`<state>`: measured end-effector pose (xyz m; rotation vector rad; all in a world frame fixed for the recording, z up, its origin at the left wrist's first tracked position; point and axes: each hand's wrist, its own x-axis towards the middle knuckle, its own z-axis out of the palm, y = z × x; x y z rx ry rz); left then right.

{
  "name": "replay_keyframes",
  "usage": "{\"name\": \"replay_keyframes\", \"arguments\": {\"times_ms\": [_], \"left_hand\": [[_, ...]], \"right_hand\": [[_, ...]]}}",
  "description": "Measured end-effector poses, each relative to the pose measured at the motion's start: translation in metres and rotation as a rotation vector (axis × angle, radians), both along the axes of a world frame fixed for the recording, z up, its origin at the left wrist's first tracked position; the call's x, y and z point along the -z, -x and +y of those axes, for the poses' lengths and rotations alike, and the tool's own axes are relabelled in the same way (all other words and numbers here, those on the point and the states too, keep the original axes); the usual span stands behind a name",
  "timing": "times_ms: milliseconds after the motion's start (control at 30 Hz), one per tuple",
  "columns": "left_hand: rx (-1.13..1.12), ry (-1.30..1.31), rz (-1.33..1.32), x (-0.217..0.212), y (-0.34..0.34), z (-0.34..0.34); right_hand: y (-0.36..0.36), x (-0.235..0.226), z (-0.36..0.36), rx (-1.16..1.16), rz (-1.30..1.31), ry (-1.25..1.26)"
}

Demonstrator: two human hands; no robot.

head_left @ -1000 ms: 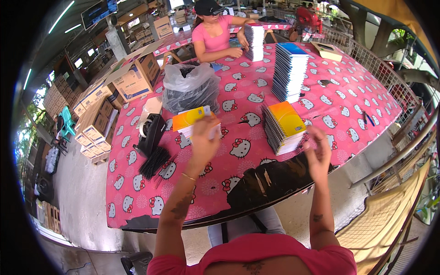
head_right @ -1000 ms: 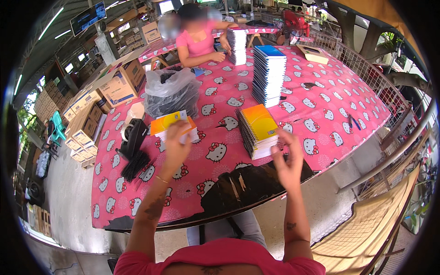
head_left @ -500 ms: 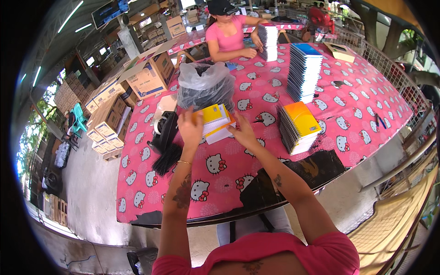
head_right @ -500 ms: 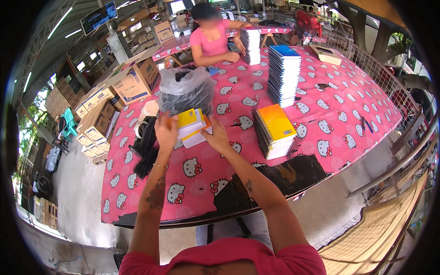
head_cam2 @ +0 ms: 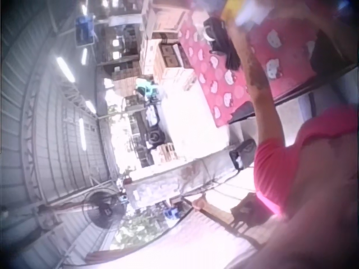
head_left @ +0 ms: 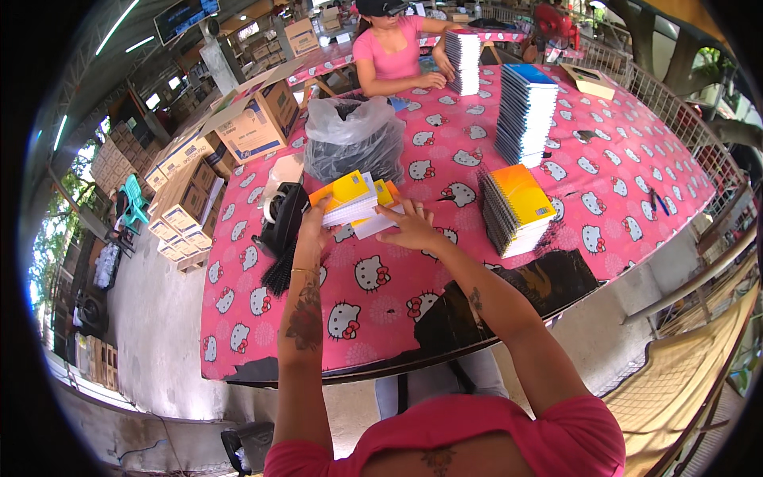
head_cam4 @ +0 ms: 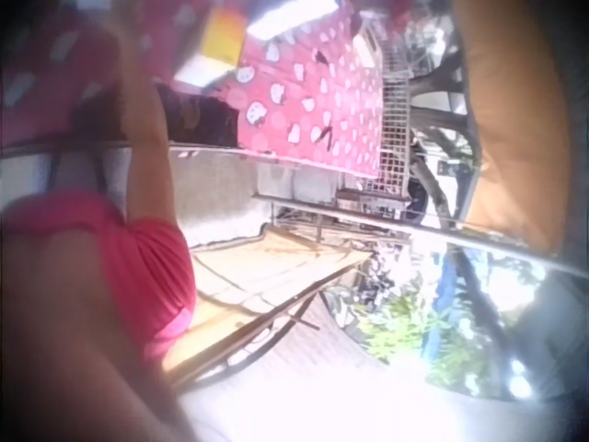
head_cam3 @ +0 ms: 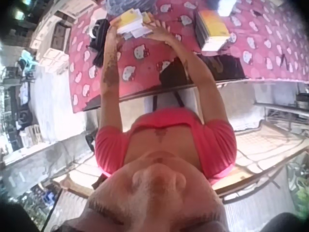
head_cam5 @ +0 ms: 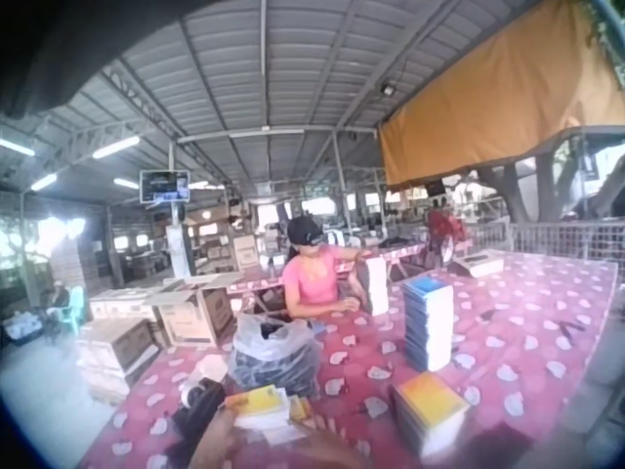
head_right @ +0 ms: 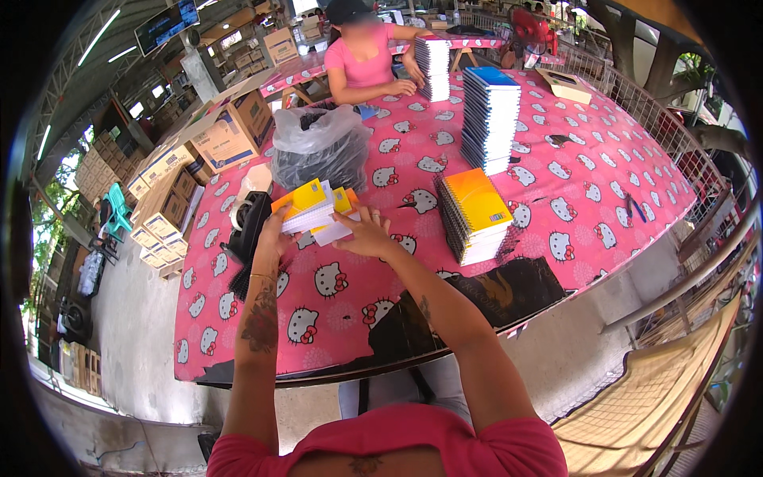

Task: The person assembles small yellow notepads by hand, aligning pages and cardboard backs before sliding black spiral binders through the perforations.

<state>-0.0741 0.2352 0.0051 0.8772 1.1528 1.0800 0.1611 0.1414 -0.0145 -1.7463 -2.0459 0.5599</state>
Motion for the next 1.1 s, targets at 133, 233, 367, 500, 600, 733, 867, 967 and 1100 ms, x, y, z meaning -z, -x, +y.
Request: {"name": "replay_keyframes", "arguments": {"times_ms": [133,233,367,500,600,733,867,967,1100], "left_hand": [[0.041,-0.043,-0.056,-0.006,-0.010,-0.007],[0.055,-0.012,0.004,-0.009,0.005,-0.011],[-0.001,-0.100,0.063,-0.012,-0.025,-0.009],[-0.148,-0.368,-0.038,-0.009,-0.002,-0.049],[-0.031,-0.552,-0.174,-0.022,-0.033,-0.108],[0.311,-0.649,-0.001,-0.007,-0.042,-0.165],[0.416,-0.627,0.177,0.046,-0.022,-0.175],[0.314,-0.475,-0.004,0.056,-0.044,-0.190],[0.339,-0.372,-0.090,0.061,-0.045,-0.187]], "right_hand": [[-0.007,0.007,0.012,0.145,0.221,-0.030],[0.011,-0.005,0.010,0.034,0.074,0.080],[-0.027,-0.001,0.022,0.076,0.535,0.107],[-0.020,-0.014,-0.009,0.077,0.831,-0.085],[-0.030,-0.022,-0.044,-0.065,1.220,0.050],[-0.054,0.007,-0.076,-0.202,1.101,-0.009],[-0.050,0.037,-0.110,-0.184,0.767,-0.051],[-0.042,0.051,-0.118,-0.076,0.475,-0.038],[-0.041,0.069,-0.107,-0.078,0.385,-0.150]]}}
